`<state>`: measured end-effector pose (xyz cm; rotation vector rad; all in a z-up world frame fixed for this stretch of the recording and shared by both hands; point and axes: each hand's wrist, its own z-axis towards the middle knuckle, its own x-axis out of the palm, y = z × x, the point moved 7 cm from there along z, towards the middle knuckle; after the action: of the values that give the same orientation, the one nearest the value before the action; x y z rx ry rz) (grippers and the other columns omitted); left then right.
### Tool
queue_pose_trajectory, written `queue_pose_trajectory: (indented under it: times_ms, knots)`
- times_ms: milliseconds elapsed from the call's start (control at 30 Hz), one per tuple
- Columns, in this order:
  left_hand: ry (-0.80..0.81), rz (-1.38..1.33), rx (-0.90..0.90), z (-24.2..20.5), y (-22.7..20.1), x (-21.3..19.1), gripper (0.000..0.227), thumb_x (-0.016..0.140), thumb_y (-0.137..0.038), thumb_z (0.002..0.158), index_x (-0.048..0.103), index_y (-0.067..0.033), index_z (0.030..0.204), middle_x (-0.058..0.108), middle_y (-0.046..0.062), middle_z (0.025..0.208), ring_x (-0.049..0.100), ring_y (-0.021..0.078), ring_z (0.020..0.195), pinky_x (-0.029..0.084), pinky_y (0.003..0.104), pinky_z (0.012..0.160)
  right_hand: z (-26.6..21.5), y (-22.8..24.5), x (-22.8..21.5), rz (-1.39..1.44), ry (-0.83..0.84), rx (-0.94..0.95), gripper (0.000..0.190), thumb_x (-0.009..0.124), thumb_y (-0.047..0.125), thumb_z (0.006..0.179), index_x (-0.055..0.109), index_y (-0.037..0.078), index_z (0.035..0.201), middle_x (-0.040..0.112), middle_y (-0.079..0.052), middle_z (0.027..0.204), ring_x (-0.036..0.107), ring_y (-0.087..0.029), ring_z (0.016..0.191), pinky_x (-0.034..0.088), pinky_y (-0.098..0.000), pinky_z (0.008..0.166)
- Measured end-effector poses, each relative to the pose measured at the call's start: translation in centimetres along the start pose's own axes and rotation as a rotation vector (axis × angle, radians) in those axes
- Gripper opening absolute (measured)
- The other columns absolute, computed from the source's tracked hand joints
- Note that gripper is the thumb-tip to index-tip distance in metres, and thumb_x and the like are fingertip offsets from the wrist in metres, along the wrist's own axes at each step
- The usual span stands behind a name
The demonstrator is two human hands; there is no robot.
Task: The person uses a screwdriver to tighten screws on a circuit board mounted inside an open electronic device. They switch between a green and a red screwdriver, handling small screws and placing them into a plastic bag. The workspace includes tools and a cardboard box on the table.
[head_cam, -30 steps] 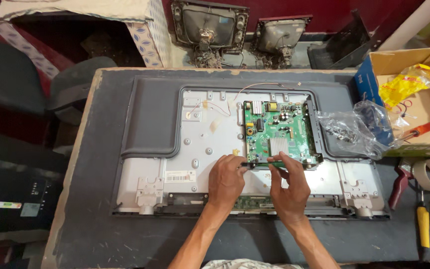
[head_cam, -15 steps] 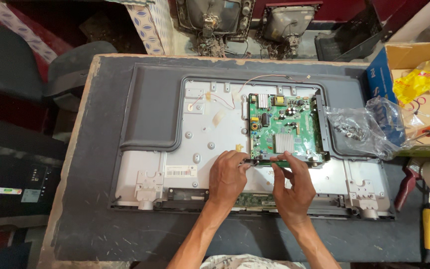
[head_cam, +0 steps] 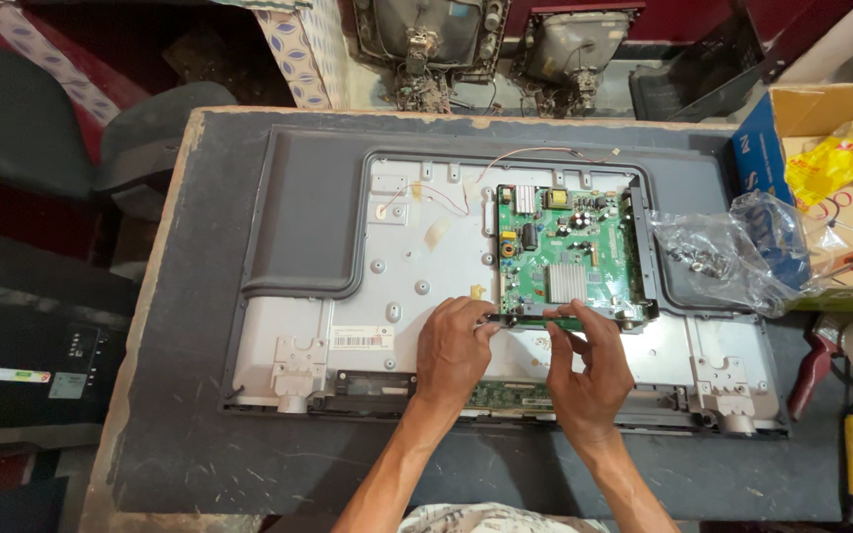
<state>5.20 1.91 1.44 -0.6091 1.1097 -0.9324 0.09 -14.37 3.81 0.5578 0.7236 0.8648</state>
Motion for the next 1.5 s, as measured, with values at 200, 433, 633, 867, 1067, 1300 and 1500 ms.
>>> queue_pose_trajectory:
  times_ms: [200, 433, 633, 867, 1067, 1300, 1500]
  knots:
    - [0.025, -0.023, -0.036, 0.1, 0.4, 0.2, 0.024, 0.079, 0.001, 0.072, 0.074, -0.0023, 0.095, 0.07, 0.012, 0.082, 0.067, 0.0311, 0.078, 0.051, 0.042, 0.069, 0.4, 0.4, -0.1, -0.15, 0.021, -0.042, 0.04, 0.069, -0.008, 0.095, 0.059, 0.002, 0.133, 0.067, -0.018, 0.118, 0.072, -0.023, 0.104, 0.065, -0.0289, 0.08]
    - [0.035, -0.051, -0.042, 0.1, 1.3, 0.5, 0.028, 0.077, 0.006, 0.07, 0.074, -0.0023, 0.097, 0.07, 0.012, 0.082, 0.067, 0.0294, 0.076, 0.052, 0.041, 0.07, 1.3, 1.4, 0.4, -0.118, 0.094, -0.094, 0.048, 0.064, -0.008, 0.097, 0.054, 0.001, 0.142, 0.068, -0.016, 0.124, 0.071, -0.024, 0.111, 0.063, -0.0332, 0.088]
    - [0.047, -0.045, -0.071, -0.1, 1.7, 0.8, 0.028, 0.078, 0.005, 0.07, 0.075, -0.0029, 0.098, 0.07, 0.011, 0.081, 0.067, 0.0281, 0.075, 0.052, 0.04, 0.07, 1.6, 0.4, 0.6, -0.102, 0.092, -0.03, 0.051, 0.071, -0.006, 0.094, 0.057, 0.006, 0.142, 0.072, -0.011, 0.112, 0.074, -0.02, 0.1, 0.065, -0.0302, 0.079]
    - [0.049, -0.035, -0.074, 0.0, 1.4, 0.6, 0.026, 0.079, 0.004, 0.071, 0.075, -0.0027, 0.096, 0.069, 0.011, 0.079, 0.067, 0.0284, 0.075, 0.051, 0.041, 0.069, 1.3, 0.3, 0.6, -0.075, 0.085, -0.055, 0.049, 0.071, -0.006, 0.095, 0.059, 0.007, 0.141, 0.071, -0.012, 0.117, 0.074, -0.019, 0.104, 0.066, -0.0303, 0.084]
    - [0.036, -0.041, -0.061, -0.2, 1.4, 0.6, 0.026, 0.08, 0.004, 0.071, 0.075, -0.0026, 0.096, 0.071, 0.01, 0.084, 0.068, 0.0283, 0.076, 0.052, 0.04, 0.07, 1.3, 0.7, 0.8, -0.027, 0.091, -0.093, 0.05, 0.068, -0.006, 0.096, 0.053, 0.002, 0.143, 0.068, -0.014, 0.123, 0.072, -0.023, 0.111, 0.064, -0.0295, 0.085]
    - [0.044, -0.021, -0.047, 0.0, 1.4, 0.6, 0.027, 0.08, 0.003, 0.069, 0.074, -0.0024, 0.096, 0.07, 0.012, 0.081, 0.068, 0.0299, 0.078, 0.052, 0.041, 0.071, 1.2, 0.9, 0.6, -0.131, 0.067, -0.128, 0.052, 0.074, -0.005, 0.092, 0.055, 0.002, 0.14, 0.069, -0.013, 0.122, 0.071, -0.025, 0.108, 0.061, -0.032, 0.084]
    - [0.036, -0.009, -0.042, 0.0, 1.3, 0.6, 0.027, 0.08, 0.002, 0.07, 0.074, -0.0027, 0.096, 0.07, 0.012, 0.081, 0.068, 0.0309, 0.079, 0.052, 0.041, 0.071, 1.0, 0.5, 0.8, -0.209, 0.077, -0.089, 0.051, 0.081, 0.0, 0.09, 0.062, 0.008, 0.136, 0.073, -0.008, 0.109, 0.074, -0.018, 0.094, 0.06, -0.0305, 0.072]
